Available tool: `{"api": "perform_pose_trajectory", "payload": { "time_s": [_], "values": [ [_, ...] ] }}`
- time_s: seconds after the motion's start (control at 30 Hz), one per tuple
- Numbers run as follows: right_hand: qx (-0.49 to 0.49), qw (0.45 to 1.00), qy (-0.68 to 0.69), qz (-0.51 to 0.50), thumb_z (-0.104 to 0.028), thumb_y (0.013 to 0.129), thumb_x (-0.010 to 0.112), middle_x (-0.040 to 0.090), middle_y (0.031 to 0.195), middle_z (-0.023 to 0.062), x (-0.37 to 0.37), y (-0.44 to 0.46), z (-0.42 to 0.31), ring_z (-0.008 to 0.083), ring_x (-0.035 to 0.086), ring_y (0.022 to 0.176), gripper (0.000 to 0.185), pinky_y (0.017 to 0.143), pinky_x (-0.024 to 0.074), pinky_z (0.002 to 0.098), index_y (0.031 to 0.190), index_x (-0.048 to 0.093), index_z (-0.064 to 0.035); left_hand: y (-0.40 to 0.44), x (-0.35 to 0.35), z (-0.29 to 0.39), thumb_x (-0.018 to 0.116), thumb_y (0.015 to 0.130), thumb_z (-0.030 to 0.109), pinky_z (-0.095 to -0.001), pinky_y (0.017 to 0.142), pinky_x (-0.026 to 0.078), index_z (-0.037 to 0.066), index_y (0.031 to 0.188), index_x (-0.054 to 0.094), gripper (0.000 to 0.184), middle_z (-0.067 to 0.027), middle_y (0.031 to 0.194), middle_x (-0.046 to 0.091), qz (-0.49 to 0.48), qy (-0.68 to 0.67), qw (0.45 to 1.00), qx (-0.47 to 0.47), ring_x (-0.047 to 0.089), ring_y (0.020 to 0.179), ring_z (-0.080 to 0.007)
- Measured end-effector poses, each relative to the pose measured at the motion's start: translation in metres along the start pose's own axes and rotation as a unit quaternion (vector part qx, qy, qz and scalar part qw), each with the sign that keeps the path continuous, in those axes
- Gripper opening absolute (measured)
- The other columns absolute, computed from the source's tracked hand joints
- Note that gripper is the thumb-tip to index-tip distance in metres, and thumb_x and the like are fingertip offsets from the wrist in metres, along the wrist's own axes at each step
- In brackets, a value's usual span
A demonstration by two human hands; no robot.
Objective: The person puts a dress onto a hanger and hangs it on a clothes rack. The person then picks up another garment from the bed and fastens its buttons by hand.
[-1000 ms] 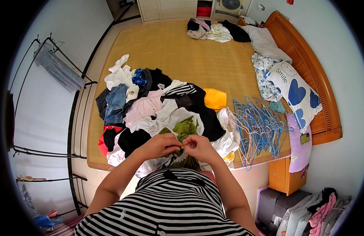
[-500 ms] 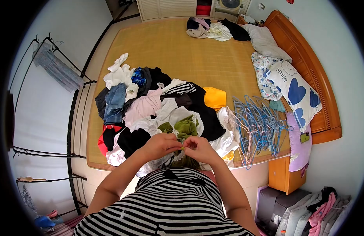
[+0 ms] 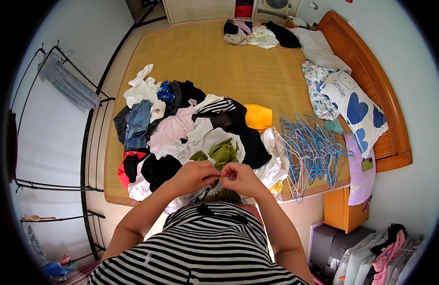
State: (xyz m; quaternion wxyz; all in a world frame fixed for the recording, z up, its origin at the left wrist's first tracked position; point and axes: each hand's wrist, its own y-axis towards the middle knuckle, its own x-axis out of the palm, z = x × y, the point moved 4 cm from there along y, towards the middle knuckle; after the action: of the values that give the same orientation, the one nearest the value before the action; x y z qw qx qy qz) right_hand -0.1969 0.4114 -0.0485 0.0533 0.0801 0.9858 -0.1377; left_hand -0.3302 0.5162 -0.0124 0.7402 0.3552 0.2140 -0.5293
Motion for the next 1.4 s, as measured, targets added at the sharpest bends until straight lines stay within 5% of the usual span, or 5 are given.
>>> {"api": "perform_pose_trajectory", "payload": {
  "time_s": [0.7, 0.77, 0.87, 1.17, 1.4],
  "values": [
    [-0.071, 0.99, -0.101, 0.075, -0.004, 0.073, 0.067, 0.063, 0.081, 0.0065, 0.003, -0.001, -0.019, 0.0129, 0.061, 0.072, 0.014, 0.068, 0.0486, 0.0255, 0.086, 0.064, -0.0003, -0.006, 0.007, -0.022, 0.064, 0.079, 0.016, -0.034, 0.06, 0.047, 0.003, 0.094, 0.067, 0.02, -0.0115, 0.078, 0.062, -0.017, -0.136, 0.987, -0.089, 0.06, 0.067, -0.0244],
    [-0.158, 0.969, -0.129, 0.142, -0.002, 0.072, 0.069, 0.063, 0.083, 0.0078, 0.002, -0.003, -0.027, 0.017, 0.062, 0.075, 0.014, 0.069, 0.0491, 0.0272, 0.085, 0.064, -0.0013, -0.01, 0.01, -0.032, 0.066, 0.082, 0.02, -0.0248, 0.052, 0.043, 0.004, 0.092, 0.068, 0.019, -0.0025, 0.074, 0.063, -0.024, -0.266, 0.92, -0.288, 0.054, 0.058, -0.0098],
    [-0.2, 0.954, -0.136, 0.176, -0.001, 0.072, 0.07, 0.064, 0.083, 0.0091, 0.005, -0.004, -0.028, 0.021, 0.063, 0.077, 0.014, 0.07, 0.0495, 0.0287, 0.084, 0.064, -0.0013, -0.016, 0.017, -0.042, 0.068, 0.082, 0.023, -0.0216, 0.049, 0.04, 0.004, 0.092, 0.069, 0.021, 0.0015, 0.073, 0.062, -0.032, -0.345, 0.855, -0.387, 0.049, 0.058, -0.0032],
    [-0.244, 0.91, -0.2, 0.271, -0.003, 0.071, 0.072, 0.066, 0.088, 0.0101, 0.019, 0.003, -0.009, 0.0255, 0.064, 0.083, 0.016, 0.075, 0.0492, 0.0323, 0.086, 0.066, -0.0034, -0.02, 0.032, -0.046, 0.068, 0.083, 0.018, -0.018, 0.06, 0.04, -0.001, 0.091, 0.068, 0.02, 0.0023, 0.076, 0.063, 0.069, -0.459, 0.788, -0.404, 0.052, 0.066, -0.0026],
    [-0.266, 0.89, -0.236, 0.287, -0.004, 0.069, 0.071, 0.066, 0.086, 0.0081, 0.025, 0.01, -0.008, 0.0264, 0.063, 0.08, 0.016, 0.075, 0.0477, 0.0349, 0.083, 0.066, -0.0055, -0.026, 0.023, -0.045, 0.069, 0.081, 0.017, -0.0193, 0.061, 0.042, 0.0, 0.09, 0.068, 0.02, 0.002, 0.078, 0.063, 0.032, -0.397, 0.797, -0.454, 0.053, 0.069, -0.0029]
  ]
}}
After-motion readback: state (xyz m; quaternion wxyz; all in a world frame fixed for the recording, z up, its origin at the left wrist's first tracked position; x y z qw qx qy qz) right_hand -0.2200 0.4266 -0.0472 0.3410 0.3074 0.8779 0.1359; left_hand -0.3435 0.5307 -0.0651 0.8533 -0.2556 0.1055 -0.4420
